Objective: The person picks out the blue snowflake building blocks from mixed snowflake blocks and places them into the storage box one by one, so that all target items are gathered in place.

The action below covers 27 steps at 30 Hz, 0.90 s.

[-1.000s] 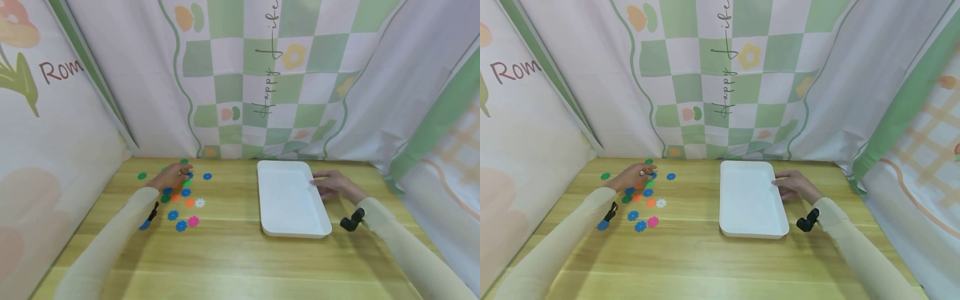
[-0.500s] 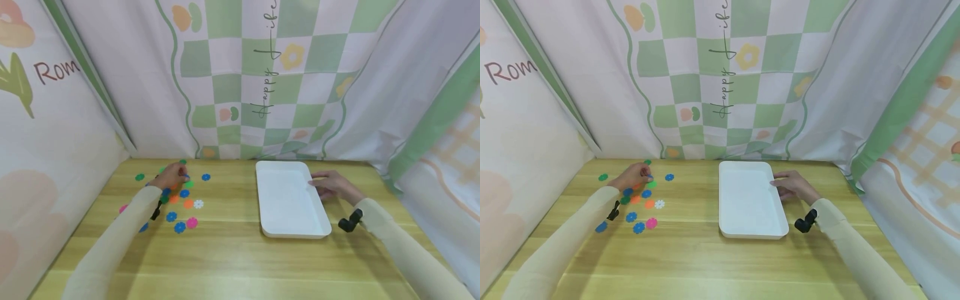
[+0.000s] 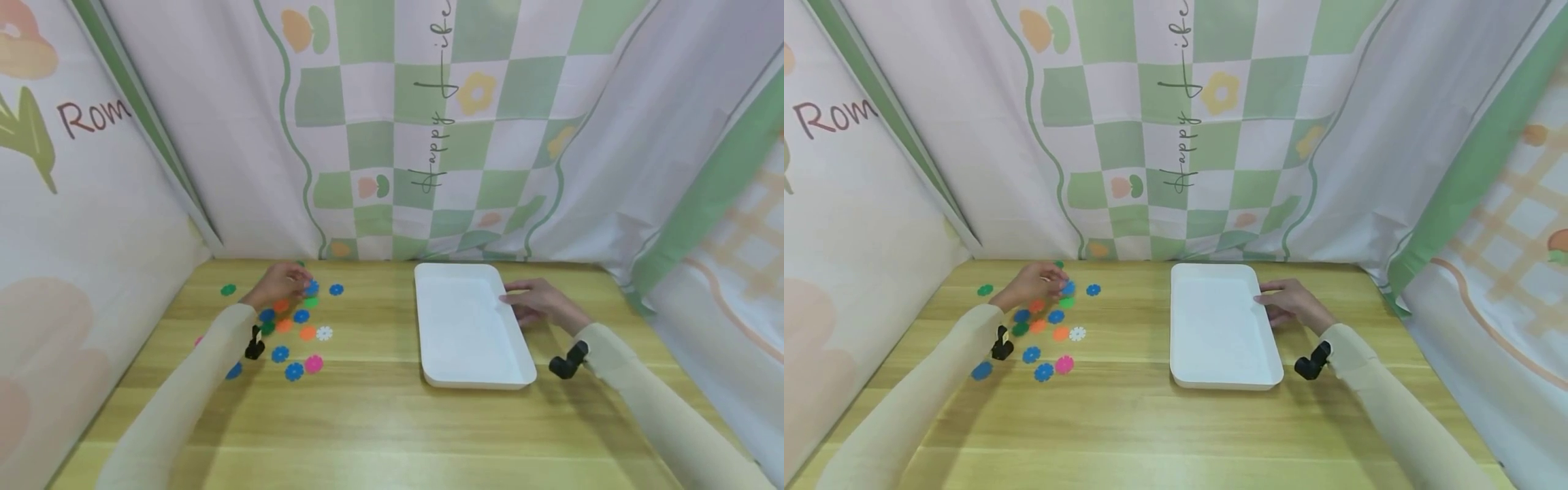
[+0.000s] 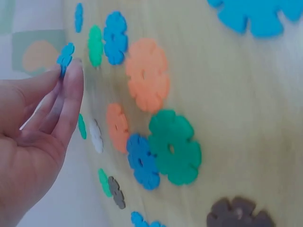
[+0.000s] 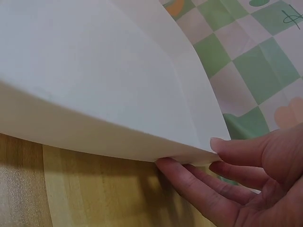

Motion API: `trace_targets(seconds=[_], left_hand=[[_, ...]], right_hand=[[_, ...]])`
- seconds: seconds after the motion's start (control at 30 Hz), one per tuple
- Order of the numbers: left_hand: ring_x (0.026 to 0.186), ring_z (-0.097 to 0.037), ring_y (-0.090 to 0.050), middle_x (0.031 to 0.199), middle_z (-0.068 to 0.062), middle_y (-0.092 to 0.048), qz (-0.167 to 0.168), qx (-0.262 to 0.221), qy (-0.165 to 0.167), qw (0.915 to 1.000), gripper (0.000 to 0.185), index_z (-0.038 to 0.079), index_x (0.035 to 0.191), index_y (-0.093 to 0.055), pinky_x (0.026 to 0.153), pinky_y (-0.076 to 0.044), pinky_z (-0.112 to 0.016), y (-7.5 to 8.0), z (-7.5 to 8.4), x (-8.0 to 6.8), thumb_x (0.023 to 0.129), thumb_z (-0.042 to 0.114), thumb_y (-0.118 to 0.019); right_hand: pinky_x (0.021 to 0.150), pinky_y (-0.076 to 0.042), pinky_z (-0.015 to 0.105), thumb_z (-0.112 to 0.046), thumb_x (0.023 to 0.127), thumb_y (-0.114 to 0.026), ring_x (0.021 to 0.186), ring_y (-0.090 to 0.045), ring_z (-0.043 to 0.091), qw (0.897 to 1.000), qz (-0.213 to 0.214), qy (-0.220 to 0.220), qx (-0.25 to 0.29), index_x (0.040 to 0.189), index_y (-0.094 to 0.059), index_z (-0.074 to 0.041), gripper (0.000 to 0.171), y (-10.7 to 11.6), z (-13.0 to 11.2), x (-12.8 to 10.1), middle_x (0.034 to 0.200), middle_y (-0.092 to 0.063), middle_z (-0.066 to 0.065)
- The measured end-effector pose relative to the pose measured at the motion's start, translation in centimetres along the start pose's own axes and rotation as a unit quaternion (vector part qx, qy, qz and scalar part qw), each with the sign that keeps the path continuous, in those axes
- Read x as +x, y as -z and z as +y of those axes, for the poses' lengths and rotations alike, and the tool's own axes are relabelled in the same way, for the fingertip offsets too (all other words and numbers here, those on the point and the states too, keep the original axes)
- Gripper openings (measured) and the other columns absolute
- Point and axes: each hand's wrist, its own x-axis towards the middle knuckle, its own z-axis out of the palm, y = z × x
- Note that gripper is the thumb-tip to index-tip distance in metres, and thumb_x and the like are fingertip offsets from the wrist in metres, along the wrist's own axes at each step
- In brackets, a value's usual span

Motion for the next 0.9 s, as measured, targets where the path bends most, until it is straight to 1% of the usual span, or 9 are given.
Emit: trace_targets(seconds=[0.03, 0.17, 0.27, 0.33, 0.5, 0.57, 0.7, 0.83, 0.9], left_hand=[[0.09, -0.023, -0.072, 0.116, -0.026, -0.067, -0.003, -0.008, 0.007, 0.9999, 0.024, -0.009, 0.124, -0.065, 0.081, -0.064, -0.032, 0.0, 0.1, 0.0, 0.103, 0.002, -0.063], [0.096, -0.021, -0.072, 0.127, -0.029, -0.064, -0.013, -0.04, 0.01, 0.9991, 0.032, -0.01, 0.132, -0.061, 0.086, -0.063, -0.03, 0.0, 0.3, -0.1, 0.103, 0.004, -0.063], [0.099, -0.022, -0.073, 0.132, -0.029, -0.062, -0.02, -0.07, 0.013, 0.9973, 0.037, -0.01, 0.136, -0.058, 0.09, -0.063, -0.031, 0.0, 0.4, -0.1, 0.104, 0.007, -0.064], [0.102, -0.025, -0.074, 0.133, -0.028, -0.063, -0.022, -0.098, 0.023, 0.9947, 0.039, -0.008, 0.138, -0.057, 0.092, -0.062, -0.034, -0.1, 0.5, -0.1, 0.104, 0.009, -0.065], [0.114, -0.034, -0.071, 0.132, -0.029, -0.066, -0.046, -0.163, 0.014, 0.9855, 0.042, -0.009, 0.141, -0.055, 0.1, -0.059, -0.047, -0.3, 1.3, 0.1, 0.105, 0.012, -0.064], [0.118, -0.036, -0.07, 0.133, -0.029, -0.065, -0.059, -0.172, -0.001, 0.9833, 0.042, -0.009, 0.142, -0.054, 0.102, -0.057, -0.051, -0.5, 1.8, 0.1, 0.106, 0.011, -0.063], [0.122, -0.044, -0.065, 0.135, -0.03, -0.064, -0.071, -0.176, -0.021, 0.9816, 0.041, -0.009, 0.142, -0.055, 0.105, -0.054, -0.055, -1.1, 2.8, 0.1, 0.107, 0.012, -0.061], [0.127, -0.051, -0.06, 0.137, -0.031, -0.062, -0.078, -0.194, -0.021, 0.9776, 0.042, -0.01, 0.143, -0.053, 0.107, -0.052, -0.057, -2.1, 4.0, 0.0, 0.107, 0.011, -0.06], [0.13, -0.053, -0.057, 0.137, -0.028, -0.063, -0.081, -0.21, -0.011, 0.9744, 0.042, -0.009, 0.143, -0.054, 0.11, -0.05, -0.058, -2.7, 4.6, 0.1, 0.107, 0.01, -0.061]], right_hand=[[0.069, -0.066, 0.035, -0.01, 0.104, -0.064, 0.071, -0.076, 0.017, 1.0, 0.001, -0.001, 0.0, 0.156, -0.026, 0.017, 0.069, 0.0, 0.0, 0.0, 0.09, -0.078, 0.007], [0.071, -0.066, 0.036, -0.011, 0.104, -0.064, 0.072, -0.077, 0.018, 1.0, 0.002, -0.005, 0.004, 0.155, -0.027, 0.017, 0.07, -0.1, 0.1, 0.1, 0.09, -0.078, 0.007], [0.073, -0.066, 0.038, -0.011, 0.103, -0.065, 0.075, -0.077, 0.019, 1.0, -0.004, -0.011, 0.002, 0.156, -0.027, 0.015, 0.071, -0.2, 0.0, 0.1, 0.092, -0.078, 0.01], [0.074, -0.066, 0.038, -0.011, 0.103, -0.066, 0.077, -0.078, 0.019, 1.0, -0.008, -0.015, 0.001, 0.157, -0.027, 0.014, 0.071, -0.2, -0.1, 0.1, 0.094, -0.079, 0.012], [0.074, -0.066, 0.036, -0.011, 0.103, -0.066, 0.08, -0.078, 0.018, 1.0, -0.017, -0.015, -0.003, 0.158, -0.027, 0.013, 0.071, -0.3, -0.2, 0.1, 0.097, -0.079, 0.013], [0.074, -0.066, 0.036, -0.01, 0.103, -0.066, 0.08, -0.078, 0.018, 1.0, -0.019, -0.015, 0.0, 0.157, -0.027, 0.013, 0.071, -0.4, -0.3, 0.1, 0.096, -0.079, 0.012], [0.076, -0.066, 0.036, -0.01, 0.104, -0.065, 0.08, -0.078, 0.019, 1.0, -0.021, -0.01, 0.008, 0.157, -0.027, 0.014, 0.07, -0.7, -0.4, 0.1, 0.097, -0.079, 0.013], [0.077, -0.066, 0.037, -0.01, 0.103, -0.065, 0.08, -0.078, 0.018, 1.0, -0.017, -0.002, 0.012, 0.155, -0.03, 0.017, 0.068, -1.2, -0.5, 0.2, 0.099, -0.079, 0.015], [0.076, -0.066, 0.036, -0.01, 0.103, -0.066, 0.08, -0.078, 0.017, 1.0, -0.014, 0.0, 0.011, 0.153, -0.031, 0.018, 0.067, -1.3, -0.5, 0.2, 0.099, -0.079, 0.013]])
